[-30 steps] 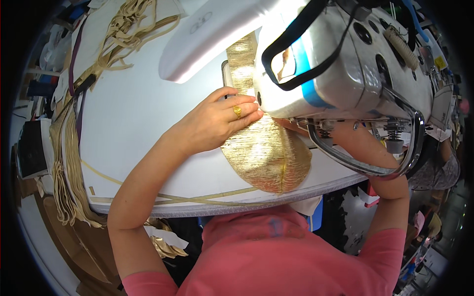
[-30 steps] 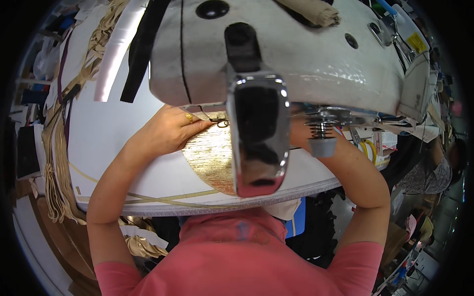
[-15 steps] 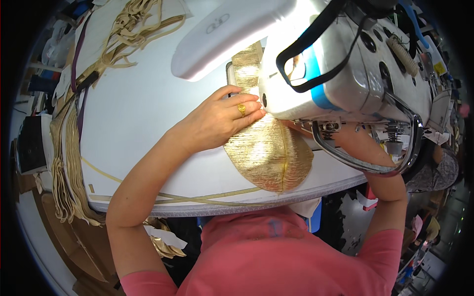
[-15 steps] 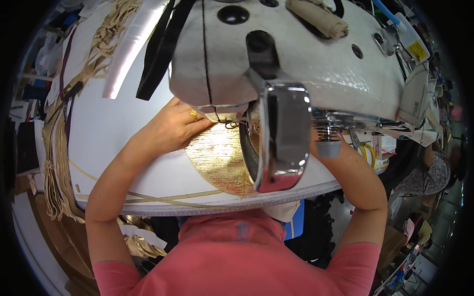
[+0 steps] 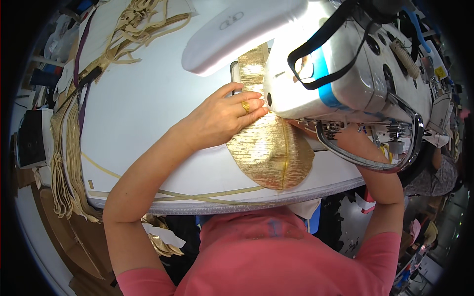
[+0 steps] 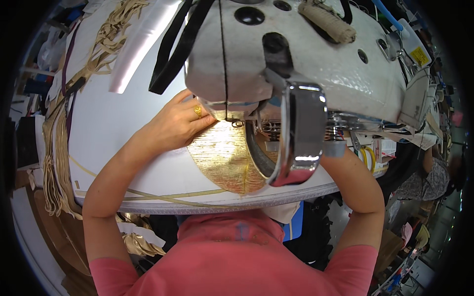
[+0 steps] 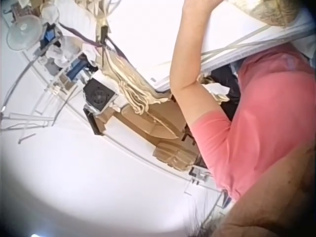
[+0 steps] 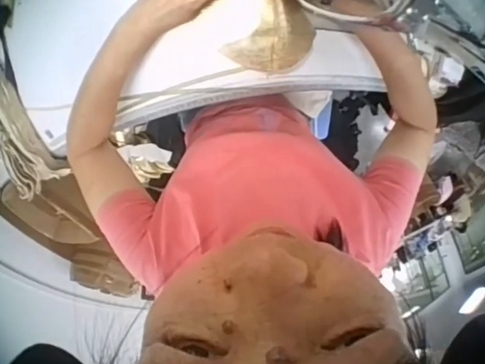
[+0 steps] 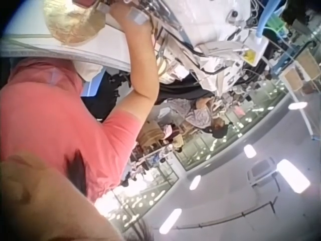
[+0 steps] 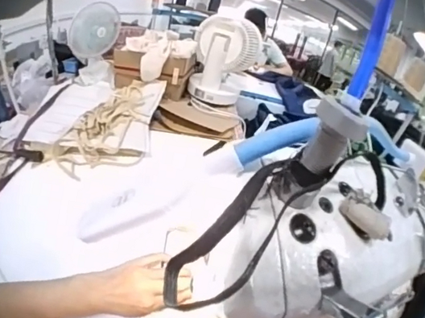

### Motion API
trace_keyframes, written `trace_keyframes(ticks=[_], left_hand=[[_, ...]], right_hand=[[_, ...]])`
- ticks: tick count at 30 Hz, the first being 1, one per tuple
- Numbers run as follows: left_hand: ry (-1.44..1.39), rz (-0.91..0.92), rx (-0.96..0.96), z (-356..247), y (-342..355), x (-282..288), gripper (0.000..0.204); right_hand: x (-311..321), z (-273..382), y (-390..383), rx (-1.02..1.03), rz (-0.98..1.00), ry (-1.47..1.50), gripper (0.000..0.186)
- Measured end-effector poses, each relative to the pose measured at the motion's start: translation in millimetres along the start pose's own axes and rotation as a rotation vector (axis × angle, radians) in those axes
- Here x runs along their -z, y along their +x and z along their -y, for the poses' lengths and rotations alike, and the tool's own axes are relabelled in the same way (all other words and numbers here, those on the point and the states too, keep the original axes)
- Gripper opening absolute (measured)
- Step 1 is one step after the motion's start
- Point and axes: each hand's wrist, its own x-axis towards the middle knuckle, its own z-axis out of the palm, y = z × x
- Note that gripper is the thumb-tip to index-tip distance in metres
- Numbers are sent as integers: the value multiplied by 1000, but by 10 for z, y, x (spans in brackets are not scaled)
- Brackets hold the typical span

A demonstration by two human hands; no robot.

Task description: Sewing pieces of gold-colored fabric together using an industrial sewing machine.

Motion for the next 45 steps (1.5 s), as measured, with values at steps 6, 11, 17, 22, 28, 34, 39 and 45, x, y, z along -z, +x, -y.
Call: trace_keyframes(ticks=[6,11,17,22,28,34,39,45], left_hand=[[22,12,11,-110,19,10,32],[164,-43,267,-470,74,-121,31],[145,69,210,-214,-39,-45,31],[6,160,-72,358,192,245,27],[23,191,-94,612,270,286,16],[30,-38,-162,431,352,108,16],[133,-102,-164,470,317,129,14],[-131,-89,523,-491,275,33,29]], right_hand=[[163,128,-570,20,25,-145,31],[351,235,-671,32,53,-262,31],[366,386,-773,50,71,-373,30],[-544,264,-661,-329,-53,-51,29],[-543,828,-597,-99,-474,-409,44],[-543,712,-593,-57,-581,-355,43],[-510,796,-495,-10,-712,-408,36],[-566,952,-482,-97,-712,-604,33]])
